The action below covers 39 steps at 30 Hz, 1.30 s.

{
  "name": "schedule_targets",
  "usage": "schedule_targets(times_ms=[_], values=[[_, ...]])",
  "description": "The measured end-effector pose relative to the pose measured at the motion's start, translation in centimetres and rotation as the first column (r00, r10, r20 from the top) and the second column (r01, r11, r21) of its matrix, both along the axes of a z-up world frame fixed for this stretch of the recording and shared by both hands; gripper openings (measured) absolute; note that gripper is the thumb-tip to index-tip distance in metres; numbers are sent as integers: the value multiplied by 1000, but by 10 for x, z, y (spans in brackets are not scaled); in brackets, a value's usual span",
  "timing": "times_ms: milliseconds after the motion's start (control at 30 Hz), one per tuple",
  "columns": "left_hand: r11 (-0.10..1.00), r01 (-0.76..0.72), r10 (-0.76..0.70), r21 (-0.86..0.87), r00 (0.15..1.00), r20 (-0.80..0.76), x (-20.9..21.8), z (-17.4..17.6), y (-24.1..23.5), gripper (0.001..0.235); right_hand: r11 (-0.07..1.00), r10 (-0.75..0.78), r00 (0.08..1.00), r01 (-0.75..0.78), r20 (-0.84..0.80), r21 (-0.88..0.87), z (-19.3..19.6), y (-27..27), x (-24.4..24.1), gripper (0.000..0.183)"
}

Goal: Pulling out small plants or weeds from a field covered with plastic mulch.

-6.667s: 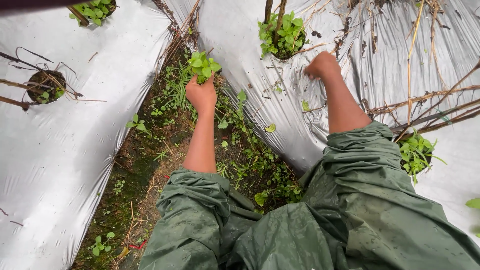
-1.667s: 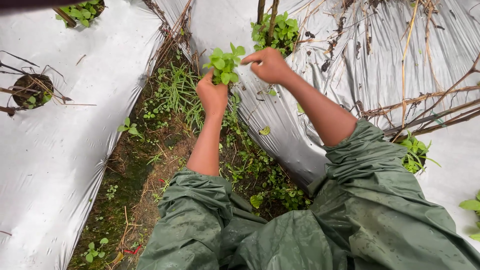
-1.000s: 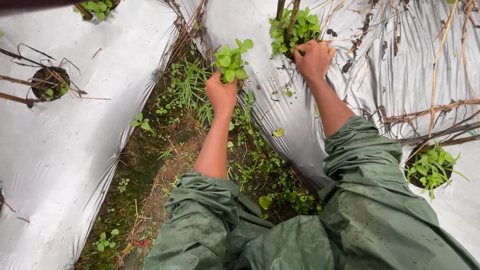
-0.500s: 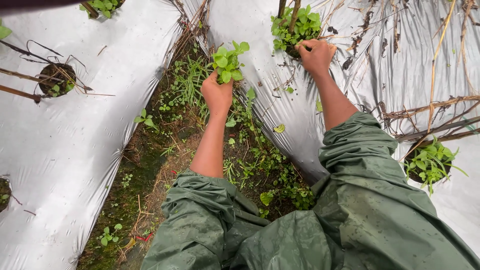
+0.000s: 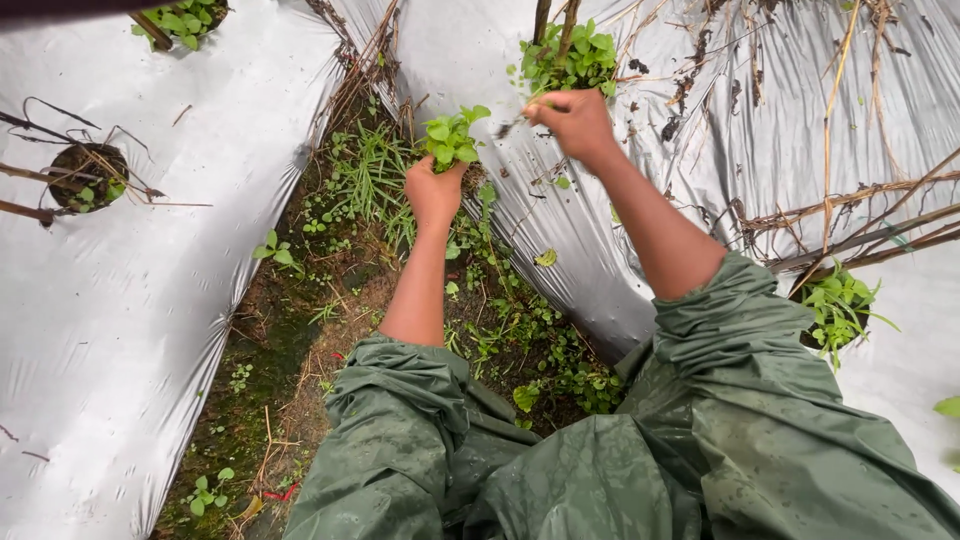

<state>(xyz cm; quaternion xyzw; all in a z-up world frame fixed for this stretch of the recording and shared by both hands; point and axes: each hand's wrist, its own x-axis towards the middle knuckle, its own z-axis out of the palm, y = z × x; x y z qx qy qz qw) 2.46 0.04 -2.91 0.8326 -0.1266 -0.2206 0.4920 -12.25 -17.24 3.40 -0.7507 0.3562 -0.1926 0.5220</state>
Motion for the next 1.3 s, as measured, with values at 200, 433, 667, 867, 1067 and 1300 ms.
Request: schedule_targets(times_ms=[200,433,667,867,1067,1300], values=[[944,254,-290,-211,943,-162,-30,70,13,88,968,244,960,-234,140,-88,-19,33,15,14],[897,400,-422,-189,902,-95,-12,29,15,68,934,271,961,-250,49,-255,-55,26,23,5],[843,478,-491,-245,871,12,-9,19,17,65,932,346,918,-360,195,38,-24,31,17,6],[903,364,-327,-227,927,186,13,-29,9,39,856,507,856,-514,102,63,50,41,-4,21],[955,220,-175,-197,959,223,24,-37,19,22,923,385,918,-380,-93,64,5,-21,-26,18],[993,45,-56,109,994,95,24,7,38,9,966,-131,929,40,-347,-257,-76,-54,-12,11]])
